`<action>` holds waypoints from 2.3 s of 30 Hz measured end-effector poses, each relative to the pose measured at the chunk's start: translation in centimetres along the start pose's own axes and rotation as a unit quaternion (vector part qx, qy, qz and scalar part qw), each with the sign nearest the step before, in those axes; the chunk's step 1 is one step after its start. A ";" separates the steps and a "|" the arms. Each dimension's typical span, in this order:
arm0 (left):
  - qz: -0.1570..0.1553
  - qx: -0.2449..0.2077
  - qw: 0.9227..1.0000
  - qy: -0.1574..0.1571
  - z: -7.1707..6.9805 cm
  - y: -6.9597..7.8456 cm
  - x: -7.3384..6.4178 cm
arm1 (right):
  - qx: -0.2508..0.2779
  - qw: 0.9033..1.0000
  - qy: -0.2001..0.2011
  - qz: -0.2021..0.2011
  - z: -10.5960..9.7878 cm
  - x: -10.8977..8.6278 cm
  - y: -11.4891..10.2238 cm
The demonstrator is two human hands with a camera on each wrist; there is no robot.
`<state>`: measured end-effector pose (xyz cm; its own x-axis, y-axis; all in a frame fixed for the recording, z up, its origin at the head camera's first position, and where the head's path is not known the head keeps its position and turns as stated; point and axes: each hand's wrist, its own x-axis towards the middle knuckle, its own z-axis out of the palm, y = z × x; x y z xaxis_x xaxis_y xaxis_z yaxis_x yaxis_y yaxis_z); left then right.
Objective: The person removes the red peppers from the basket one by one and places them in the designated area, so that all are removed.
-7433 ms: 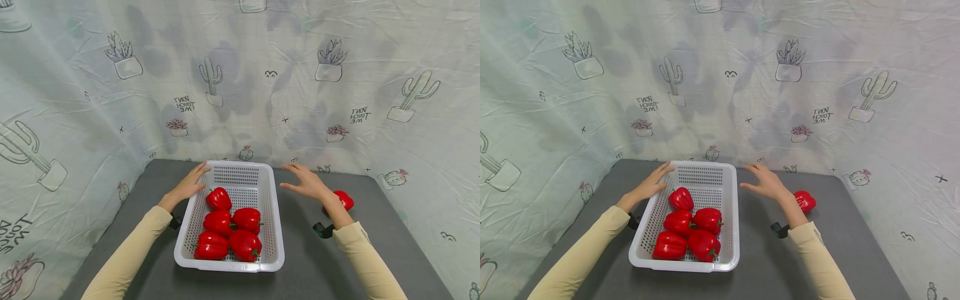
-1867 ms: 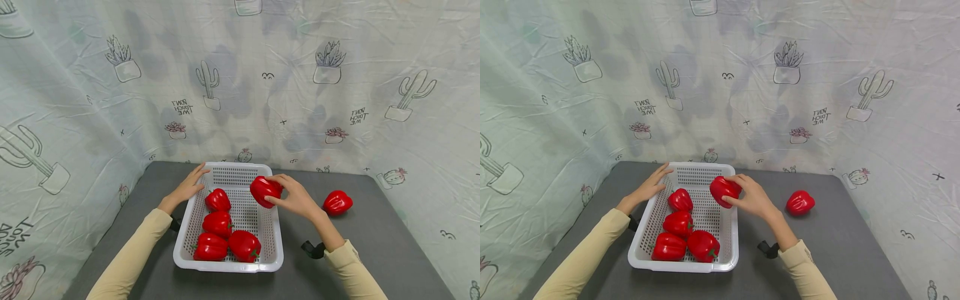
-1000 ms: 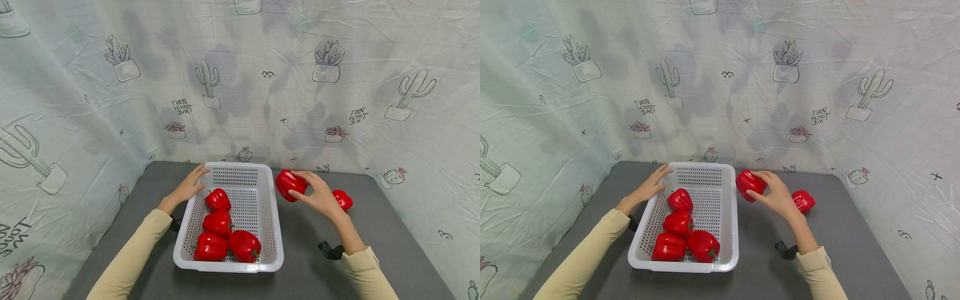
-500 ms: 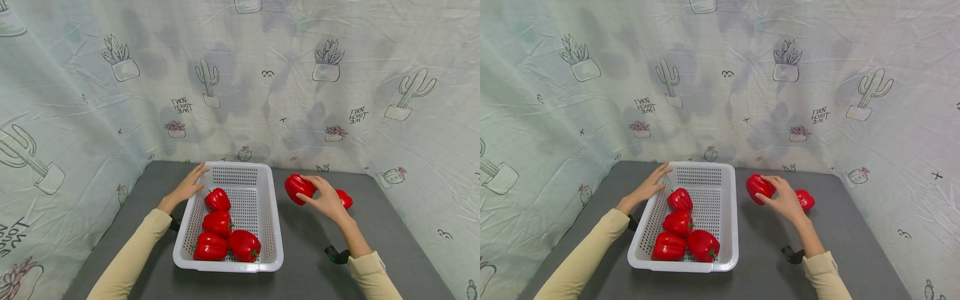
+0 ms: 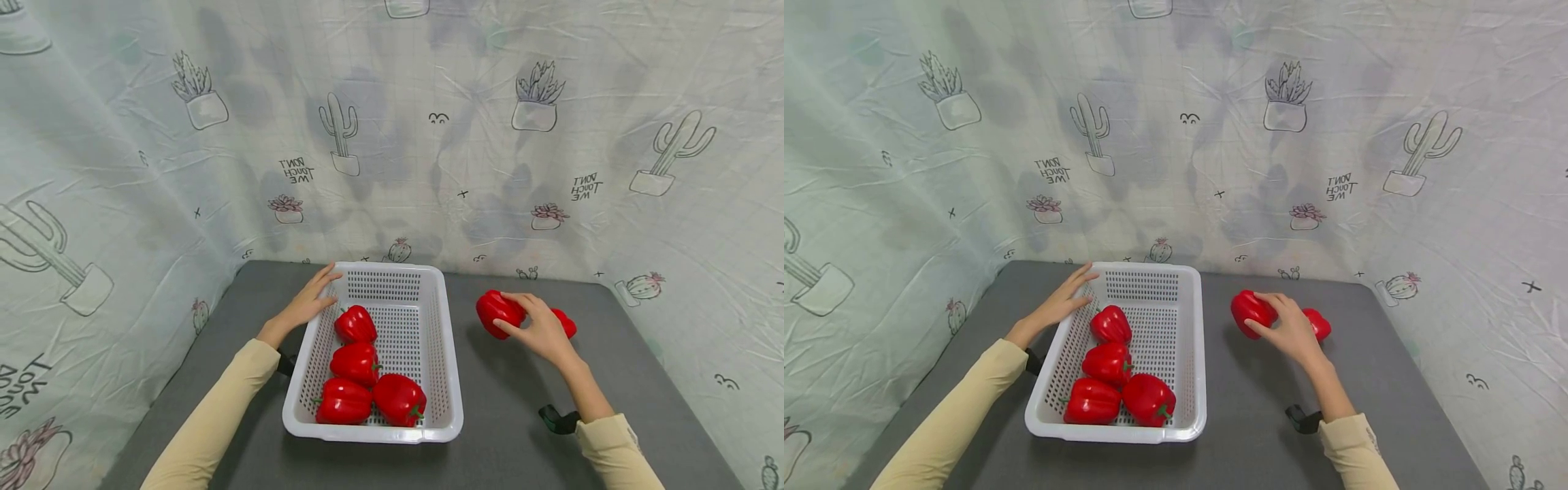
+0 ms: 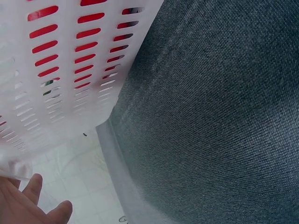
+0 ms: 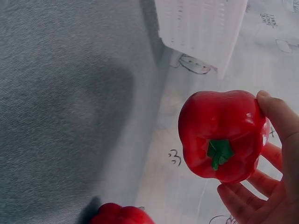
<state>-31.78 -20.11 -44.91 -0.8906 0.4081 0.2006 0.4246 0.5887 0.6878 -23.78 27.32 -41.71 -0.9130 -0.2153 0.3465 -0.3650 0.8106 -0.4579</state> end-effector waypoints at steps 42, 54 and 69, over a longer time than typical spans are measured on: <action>-0.002 0.004 1.000 0.002 0.1 -0.2 0.0 | -0.079 0.997 0.021 0.000 2.7 -1.5 4.9; -0.004 0.001 1.000 0.004 0.1 0.0 0.1 | -0.062 0.998 0.008 0.008 2.4 -1.5 4.8; -0.001 0.001 1.000 0.006 0.1 0.1 0.0 | -0.056 0.998 0.009 0.004 2.1 -0.7 3.6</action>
<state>-31.75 -19.99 -44.90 -0.8936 0.3979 0.2077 0.4230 0.5914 0.6865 -24.89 29.26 -45.32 -0.9116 -0.2000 0.3592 -0.3350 0.8677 -0.3671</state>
